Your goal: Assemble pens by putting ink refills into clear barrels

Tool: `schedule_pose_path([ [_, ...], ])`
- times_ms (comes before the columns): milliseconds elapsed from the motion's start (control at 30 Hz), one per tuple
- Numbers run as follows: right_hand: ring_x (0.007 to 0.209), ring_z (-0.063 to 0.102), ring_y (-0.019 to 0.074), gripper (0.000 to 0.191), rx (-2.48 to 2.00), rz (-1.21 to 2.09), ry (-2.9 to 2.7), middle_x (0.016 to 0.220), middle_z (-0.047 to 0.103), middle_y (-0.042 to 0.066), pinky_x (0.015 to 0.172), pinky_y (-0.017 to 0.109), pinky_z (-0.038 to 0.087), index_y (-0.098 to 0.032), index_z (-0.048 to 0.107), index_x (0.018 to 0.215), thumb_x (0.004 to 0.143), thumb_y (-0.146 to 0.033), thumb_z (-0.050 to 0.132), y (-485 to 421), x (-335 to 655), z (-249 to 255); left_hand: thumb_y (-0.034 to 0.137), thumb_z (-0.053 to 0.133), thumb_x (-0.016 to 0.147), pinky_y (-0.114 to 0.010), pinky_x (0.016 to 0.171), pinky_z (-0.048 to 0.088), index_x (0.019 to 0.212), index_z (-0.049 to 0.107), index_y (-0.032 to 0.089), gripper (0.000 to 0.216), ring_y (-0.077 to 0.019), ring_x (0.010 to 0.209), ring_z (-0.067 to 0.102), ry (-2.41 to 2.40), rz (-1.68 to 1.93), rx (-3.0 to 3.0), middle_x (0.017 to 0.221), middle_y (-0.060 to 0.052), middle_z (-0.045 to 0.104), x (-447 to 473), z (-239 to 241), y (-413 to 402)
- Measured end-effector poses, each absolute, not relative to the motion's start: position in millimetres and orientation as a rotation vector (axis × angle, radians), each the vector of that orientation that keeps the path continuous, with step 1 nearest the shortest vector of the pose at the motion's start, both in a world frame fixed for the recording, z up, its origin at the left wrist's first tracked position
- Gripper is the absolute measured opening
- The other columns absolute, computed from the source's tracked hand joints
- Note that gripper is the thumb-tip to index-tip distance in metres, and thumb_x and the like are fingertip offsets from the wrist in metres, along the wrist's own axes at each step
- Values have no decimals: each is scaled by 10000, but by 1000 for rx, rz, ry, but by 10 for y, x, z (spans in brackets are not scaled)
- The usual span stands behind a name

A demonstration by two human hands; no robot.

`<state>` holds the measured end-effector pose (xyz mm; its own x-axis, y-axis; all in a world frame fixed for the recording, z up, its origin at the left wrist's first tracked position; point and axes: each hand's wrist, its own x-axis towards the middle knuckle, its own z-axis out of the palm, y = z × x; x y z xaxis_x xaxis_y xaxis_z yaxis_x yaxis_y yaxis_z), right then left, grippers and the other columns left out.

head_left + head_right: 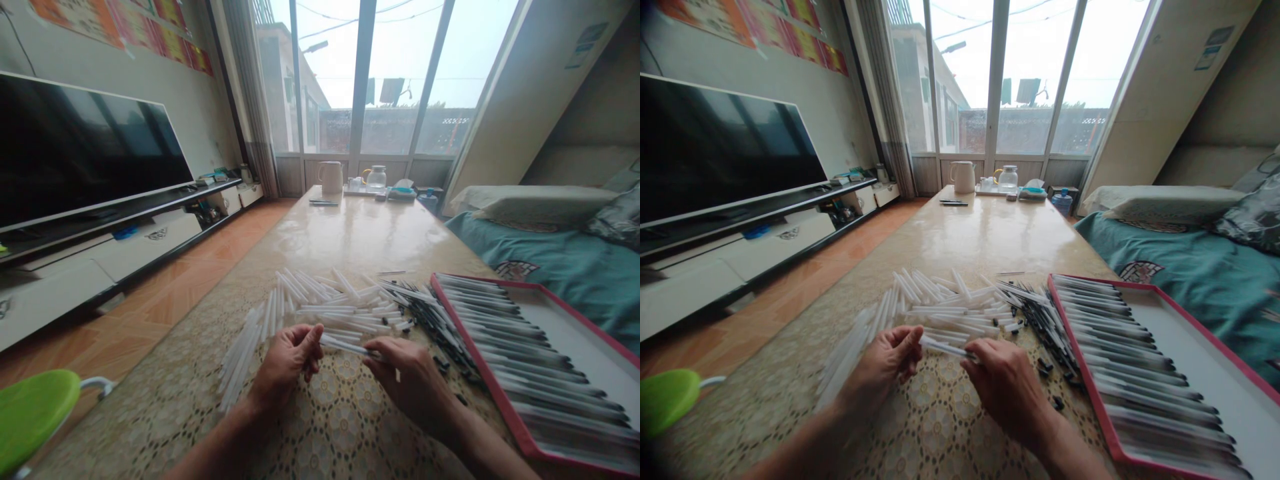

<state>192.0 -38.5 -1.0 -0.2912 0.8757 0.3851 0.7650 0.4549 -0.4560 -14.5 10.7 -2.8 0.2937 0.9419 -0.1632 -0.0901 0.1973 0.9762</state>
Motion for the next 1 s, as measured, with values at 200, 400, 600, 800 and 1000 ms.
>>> schedule_pose_path([
  [200,548,524,115,157,-1437,31,-2324,671,590,-8,512,224,286,-209,554,786,908,-227,456,-400,1876,-52,444,699,701,-179,388,389,790,611,132,336,-80,422,530,871,864,1049,553,23,598,-97,-60,91],
  [400,645,570,149,93,-1418,-66,-2263,742,608,9,563,243,310,-210,558,893,903,-239,470,-390,1882,-27,393,738,676,-191,412,421,796,619,125,316,-92,458,557,804,880,1040,585,6,618,-93,-89,98],
  [600,591,530,141,146,-1388,-67,-2280,677,587,-6,547,257,272,-206,538,809,914,-213,437,-419,1848,-28,396,686,733,-170,354,347,783,628,138,269,-62,388,484,823,949,1125,543,33,571,-56,-122,51],
  [800,546,473,98,209,-1442,549,-2058,607,539,-23,537,221,301,-178,568,780,909,-286,445,-415,1831,10,379,675,748,-171,388,351,787,631,130,255,-57,406,472,862,1012,1210,536,29,561,-38,-112,-6],
  [1000,413,351,61,359,-1244,1400,-1649,466,407,-65,413,186,277,-149,568,685,833,-471,506,-373,1883,88,336,655,776,-175,397,349,794,634,135,203,-55,413,451,826,1037,1258,529,36,540,-2,-66,-103],
])
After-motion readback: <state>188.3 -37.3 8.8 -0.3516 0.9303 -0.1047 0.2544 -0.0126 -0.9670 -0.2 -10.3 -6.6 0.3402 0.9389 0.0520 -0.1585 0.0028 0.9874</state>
